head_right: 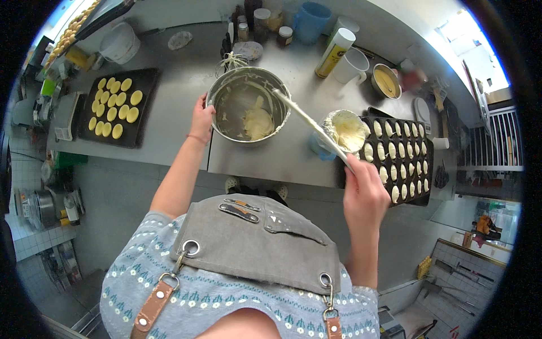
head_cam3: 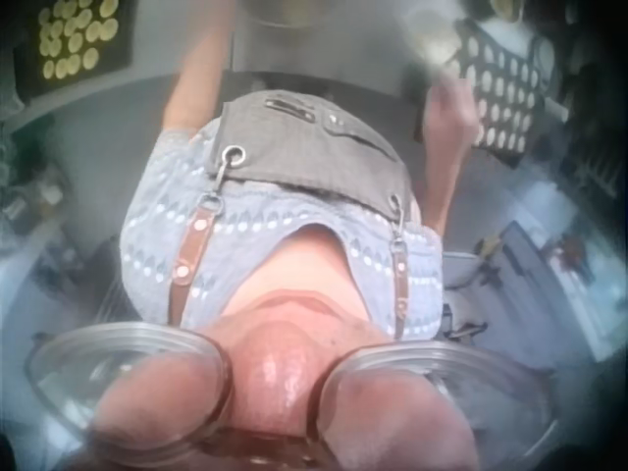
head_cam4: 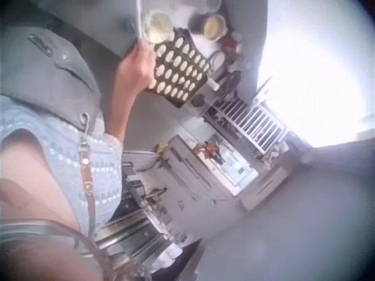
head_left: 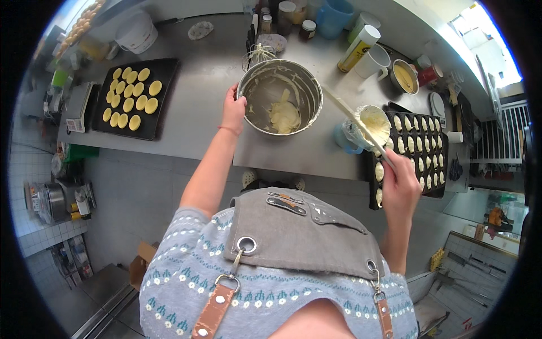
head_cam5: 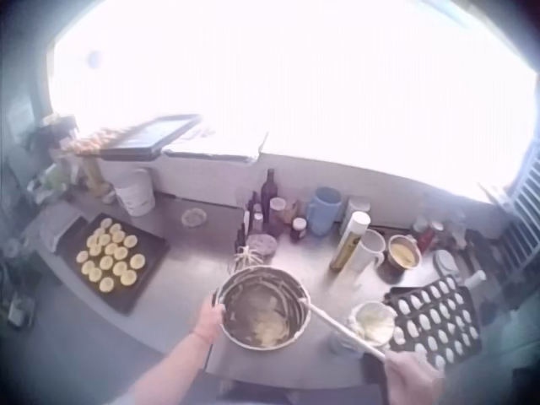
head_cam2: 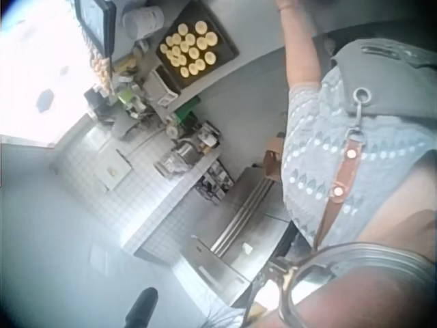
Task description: The person mixes batter in a bowl and then transfers it into a pastry bag to pipe onto a baking tray.
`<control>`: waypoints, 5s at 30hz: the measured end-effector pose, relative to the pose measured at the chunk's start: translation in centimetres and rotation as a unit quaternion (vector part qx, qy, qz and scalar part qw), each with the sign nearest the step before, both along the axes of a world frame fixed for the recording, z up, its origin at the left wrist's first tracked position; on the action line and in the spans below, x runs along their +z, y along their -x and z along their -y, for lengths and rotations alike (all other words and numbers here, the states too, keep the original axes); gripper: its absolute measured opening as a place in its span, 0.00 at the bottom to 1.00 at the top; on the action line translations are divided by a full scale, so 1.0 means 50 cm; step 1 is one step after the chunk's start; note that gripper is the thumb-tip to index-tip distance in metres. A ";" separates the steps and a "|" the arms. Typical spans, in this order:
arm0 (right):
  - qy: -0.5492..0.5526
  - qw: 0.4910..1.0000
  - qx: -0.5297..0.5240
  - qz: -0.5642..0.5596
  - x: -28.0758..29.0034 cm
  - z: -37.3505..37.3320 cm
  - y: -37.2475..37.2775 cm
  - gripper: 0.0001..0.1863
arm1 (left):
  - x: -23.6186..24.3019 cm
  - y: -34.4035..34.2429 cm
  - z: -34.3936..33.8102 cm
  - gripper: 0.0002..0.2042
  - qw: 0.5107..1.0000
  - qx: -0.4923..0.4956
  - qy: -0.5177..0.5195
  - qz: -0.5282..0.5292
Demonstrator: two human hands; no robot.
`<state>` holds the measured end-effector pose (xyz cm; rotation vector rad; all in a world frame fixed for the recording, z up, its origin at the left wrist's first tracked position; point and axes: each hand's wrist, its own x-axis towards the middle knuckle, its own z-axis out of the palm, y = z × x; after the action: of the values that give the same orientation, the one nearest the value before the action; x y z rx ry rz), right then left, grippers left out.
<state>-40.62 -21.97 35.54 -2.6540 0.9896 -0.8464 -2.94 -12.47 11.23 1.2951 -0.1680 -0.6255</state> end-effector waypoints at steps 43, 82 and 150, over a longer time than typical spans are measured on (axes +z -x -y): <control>-0.551 0.834 -0.004 0.019 -0.339 0.047 -0.118 0.13 | 0.081 0.107 0.032 0.32 0.999 0.006 0.050 0.018; -0.155 0.951 -0.239 -0.117 -0.146 0.194 0.228 0.10 | 0.051 0.199 0.112 0.30 0.997 0.044 0.035 0.052; -0.345 0.919 -0.183 0.051 0.003 0.303 0.418 0.13 | -0.106 0.459 0.126 0.16 0.768 -0.593 -0.198 -0.143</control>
<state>-61.52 -37.12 35.68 -1.8426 1.4534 -0.5401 -25.88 -18.79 5.94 1.3718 -0.6542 -2.0274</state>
